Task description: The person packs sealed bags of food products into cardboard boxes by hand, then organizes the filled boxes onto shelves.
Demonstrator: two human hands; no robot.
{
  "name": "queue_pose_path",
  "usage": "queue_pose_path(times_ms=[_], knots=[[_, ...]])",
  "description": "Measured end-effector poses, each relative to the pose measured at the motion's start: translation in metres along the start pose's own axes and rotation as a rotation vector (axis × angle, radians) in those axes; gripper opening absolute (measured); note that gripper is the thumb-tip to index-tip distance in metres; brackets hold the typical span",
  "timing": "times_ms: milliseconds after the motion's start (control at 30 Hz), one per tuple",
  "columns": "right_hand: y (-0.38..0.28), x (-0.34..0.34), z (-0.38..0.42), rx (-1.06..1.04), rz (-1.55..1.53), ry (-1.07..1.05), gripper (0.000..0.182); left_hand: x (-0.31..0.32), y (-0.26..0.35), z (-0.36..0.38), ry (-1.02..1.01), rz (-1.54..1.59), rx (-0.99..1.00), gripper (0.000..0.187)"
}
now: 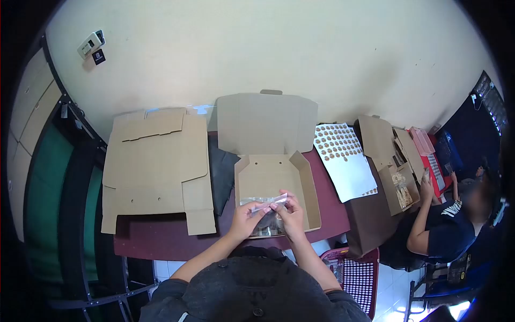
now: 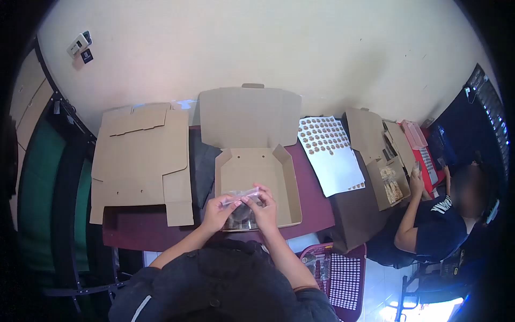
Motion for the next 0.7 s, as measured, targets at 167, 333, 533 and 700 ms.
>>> queue_pose_path(times_ms=[167, 333, 533, 700], knots=[[0.008, 0.008, 0.003, 0.228, -0.169, -0.189, 0.012, -0.006, -0.005, -0.005, 0.016, -0.04, 0.107, 0.019], [-0.003, -0.001, -0.003, 0.093, -0.039, -0.326, 0.017, -0.007, 0.004, -0.004, -0.035, 0.02, 0.081, 0.025], [-0.009, -0.001, -0.002, 0.11, 0.038, -0.377, 0.023, -0.013, -0.012, -0.009, -0.162, -0.062, 0.019, 0.038], [-0.019, -0.001, 0.0, -0.024, 0.121, -0.237, 0.024, -0.005, 0.005, -0.012, -0.104, -0.074, 0.19, 0.043]])
Point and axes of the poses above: each hand's wrist, its own z-axis away from the middle knuckle, its own x-axis out of the palm, y = z × x, the point moved 8 cm from there along -z, towards the middle knuckle, and after that the axes turned 4 degrees about y, right-handed, at the moved point
